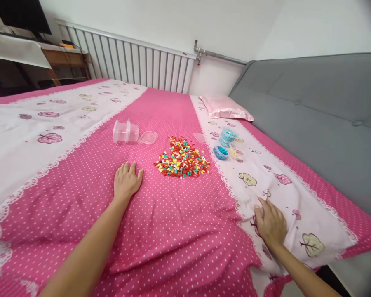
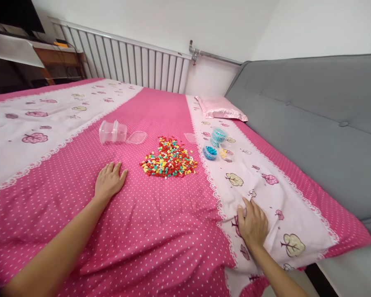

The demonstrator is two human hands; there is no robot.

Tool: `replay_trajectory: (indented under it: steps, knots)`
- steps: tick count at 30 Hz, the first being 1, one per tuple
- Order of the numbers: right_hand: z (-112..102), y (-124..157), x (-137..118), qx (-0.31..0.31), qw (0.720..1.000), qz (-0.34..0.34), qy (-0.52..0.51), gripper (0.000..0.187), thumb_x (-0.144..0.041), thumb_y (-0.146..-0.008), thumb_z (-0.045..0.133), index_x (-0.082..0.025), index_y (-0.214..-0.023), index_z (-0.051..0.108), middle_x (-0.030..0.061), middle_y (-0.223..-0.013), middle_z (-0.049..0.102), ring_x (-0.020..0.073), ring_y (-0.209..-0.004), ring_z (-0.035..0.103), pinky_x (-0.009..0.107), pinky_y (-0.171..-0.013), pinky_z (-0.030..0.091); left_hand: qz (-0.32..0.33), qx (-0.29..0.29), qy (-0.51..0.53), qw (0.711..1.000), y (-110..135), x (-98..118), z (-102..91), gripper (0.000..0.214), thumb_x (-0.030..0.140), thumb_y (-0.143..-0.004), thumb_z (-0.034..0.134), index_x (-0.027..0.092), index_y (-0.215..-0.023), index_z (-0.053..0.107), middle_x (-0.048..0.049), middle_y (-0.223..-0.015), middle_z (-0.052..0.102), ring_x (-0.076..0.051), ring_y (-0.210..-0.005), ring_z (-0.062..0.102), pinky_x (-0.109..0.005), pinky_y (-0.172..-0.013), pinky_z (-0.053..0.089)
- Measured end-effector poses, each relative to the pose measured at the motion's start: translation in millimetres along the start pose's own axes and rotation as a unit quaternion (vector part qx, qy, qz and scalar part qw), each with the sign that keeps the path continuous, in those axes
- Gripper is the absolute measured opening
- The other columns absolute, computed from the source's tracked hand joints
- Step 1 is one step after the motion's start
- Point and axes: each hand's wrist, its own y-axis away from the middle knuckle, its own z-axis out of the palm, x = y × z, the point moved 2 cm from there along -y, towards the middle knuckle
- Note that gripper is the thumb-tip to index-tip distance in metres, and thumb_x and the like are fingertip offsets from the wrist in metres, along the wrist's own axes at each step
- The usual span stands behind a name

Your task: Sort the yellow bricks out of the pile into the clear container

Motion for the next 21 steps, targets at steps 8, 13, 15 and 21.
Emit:
replay_trajectory:
  steps: [8,13,15,21]
  knots:
    - [-0.7,-0.3,-0.7,0.001,1.000,-0.004,0.007,0.060,-0.047,-0.092,0.024,-0.011,-0.123,0.059,0.0166,-0.124,0.059,0.0312,-0.113,0.051,0.043,-0.094,0.039,-0.006,0.002,0.005,1.000,-0.1,-1.1,1.4,0.068,0.053,-0.090,0.020,0.010,-0.139,0.041,-0.0188,-0.144,0.040,-0.031,-0.135,0.033,-0.043,-0.111,0.023]
    - [-0.6,-0.3,-0.9,0.009,1.000,-0.005,0.004,0.058,-0.047,-0.092,0.025,-0.011,-0.123,0.059,0.0163,-0.124,0.059,0.0310,-0.112,0.051,0.044,-0.094,0.040,-0.008,0.001,0.002,1.000,-0.3,-0.4,0.7,0.067,0.052,-0.090,0.021,0.011,-0.139,0.041,-0.0185,-0.144,0.040,-0.031,-0.135,0.033,-0.042,-0.111,0.022]
    - [-0.1,-0.3,-0.6,0.012,1.000,-0.008,0.002,0.058,-0.047,-0.092,0.025,-0.011,-0.123,0.059,0.0164,-0.124,0.059,0.0306,-0.113,0.051,0.044,-0.094,0.040,-0.010,0.001,-0.001,1.000,-0.3,-0.1,0.3,0.067,0.052,-0.090,0.022,0.011,-0.139,0.041,-0.0183,-0.144,0.040,-0.030,-0.135,0.033,-0.041,-0.112,0.022]
    - [1.4,0.4,1.1,0.009,1.000,-0.010,0.004,0.058,-0.047,-0.092,0.025,-0.011,-0.123,0.059,0.0165,-0.123,0.059,0.0308,-0.113,0.051,0.044,-0.094,0.040,-0.009,-0.004,0.001,1.000,-0.4,-0.6,0.5,0.066,0.051,-0.090,0.023,0.011,-0.139,0.041,-0.0190,-0.145,0.039,-0.031,-0.135,0.033,-0.042,-0.112,0.021]
